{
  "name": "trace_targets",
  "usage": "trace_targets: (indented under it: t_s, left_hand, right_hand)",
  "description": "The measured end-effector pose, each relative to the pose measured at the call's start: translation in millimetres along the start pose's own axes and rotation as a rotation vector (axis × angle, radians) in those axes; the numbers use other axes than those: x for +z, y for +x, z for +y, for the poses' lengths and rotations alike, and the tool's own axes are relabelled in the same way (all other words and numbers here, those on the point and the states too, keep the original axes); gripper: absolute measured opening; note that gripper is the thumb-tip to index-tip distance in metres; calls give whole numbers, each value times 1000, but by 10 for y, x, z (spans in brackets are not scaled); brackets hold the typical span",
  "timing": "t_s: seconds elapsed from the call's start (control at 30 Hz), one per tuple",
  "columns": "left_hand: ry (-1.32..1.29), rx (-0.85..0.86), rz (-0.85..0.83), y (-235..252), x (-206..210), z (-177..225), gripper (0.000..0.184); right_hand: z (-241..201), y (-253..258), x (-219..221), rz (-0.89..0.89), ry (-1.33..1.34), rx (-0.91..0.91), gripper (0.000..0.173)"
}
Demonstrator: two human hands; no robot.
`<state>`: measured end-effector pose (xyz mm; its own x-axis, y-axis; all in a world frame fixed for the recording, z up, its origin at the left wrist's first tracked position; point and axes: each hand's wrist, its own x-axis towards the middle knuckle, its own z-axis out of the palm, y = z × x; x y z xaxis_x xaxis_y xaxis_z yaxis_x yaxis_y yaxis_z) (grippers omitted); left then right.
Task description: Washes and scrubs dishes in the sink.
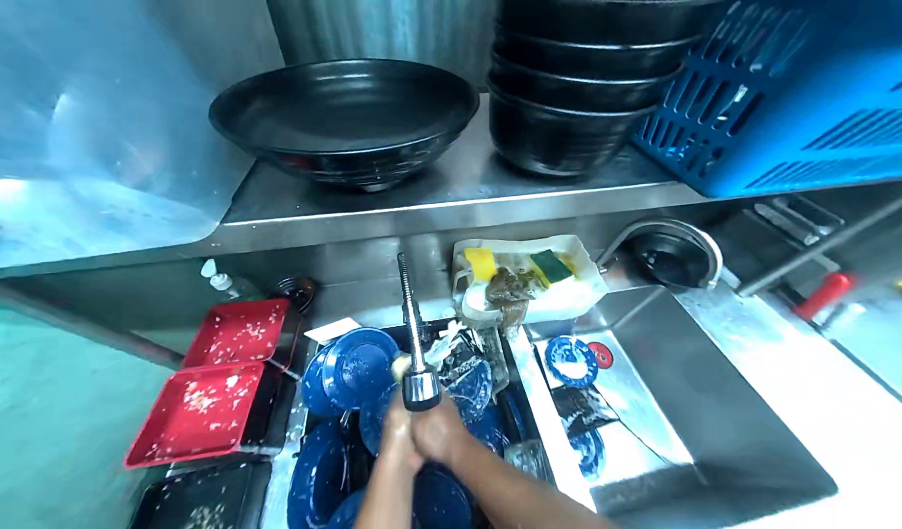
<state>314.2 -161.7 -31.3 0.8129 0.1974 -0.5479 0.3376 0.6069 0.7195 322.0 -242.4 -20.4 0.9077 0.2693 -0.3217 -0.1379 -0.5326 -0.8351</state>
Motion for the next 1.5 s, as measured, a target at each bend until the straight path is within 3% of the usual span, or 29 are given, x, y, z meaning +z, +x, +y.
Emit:
trace_targets:
  t_s: [0.1,0.17,0.27,0.33,0.4,0.43,0.53,0.6,0.63,0.67,0.73,0.87,1.0,1.03,1.1,1.17,1.27,1.33,1.37,1.4,1.5]
  left_hand:
    - [197,109,54,81,-69,-27,36]
    - [401,212,78,75,73,-228,32]
    - [704,414,173,235,215,-432,36]
    - [882,372,114,343,406,-410,38]
    - [1063,270,-29,370,538,-322,44]
    - [1117,316,-9,389,502,-296,45]
    - [1236,590,471,545,-143,-412,70]
    - [1381,280,646,485,-459,-436,95]
    - [1408,147,669,424,-486,-410,99]
    - [1382,135,682,398,-473,-367,98]
    - [1290,319,699,331,-431,-270,88]
    - [954,703,552,133,-144,-107,48]
    - [630,603,458,-86,279,-265,38]
    - [596,596,405,-126,255,-302,33]
    - [547,638,366,-178,124,-277,11]
    - [463,658,388,-262,-57,-159,19]
    - [343,563,496,-34,-306,-10,30]
    - [542,458,339,108,-491,-88,42]
    - [594,391,225,112,-471,-96,54]
    - [583,356,137,77,-377,-86,55]
    - [374,276,4,-217,-57,-18,44]
  right_hand:
    - [145,-18,-31,10,-184,-139,53]
    - [292,281,-243,203,-177,-68,58]
    - [490,305,-621,98,22,72,53]
    - [740,83,-863,27,141,109,51]
    - [1122,-206,-1150,137,229,184,46]
    - [1362,-335,-1329,248,263,242,43]
    - [2282,-621,-1774,568,294,476,34]
    - [2901,-746,-1825,559,257,690,38]
    - [3125,-779,-1785,471,209,767,41]
    - [3208,-761,-1746,364,164,798,44]
    - [2912,-666,-1715,259,75,745,45]
    - [1513,-522,-1513,407,94,321,48]
    - [555,-251,-587,89,-24,-255,55]
    - [433,-98,-407,87,-82,-333,54]
    - [269,220,-335,103,-126,-209,48]
    - [282,399,-358,83,-18,54,46]
    - [424,351,-281,155,644,288,43]
    - [431,85,-236,320,788,213,35]
    - [374,-57,-217,385,693,145,30]
    - [279,-186,-177,403,579,83,27]
    - [128,-328,132,233,316,-96,42]
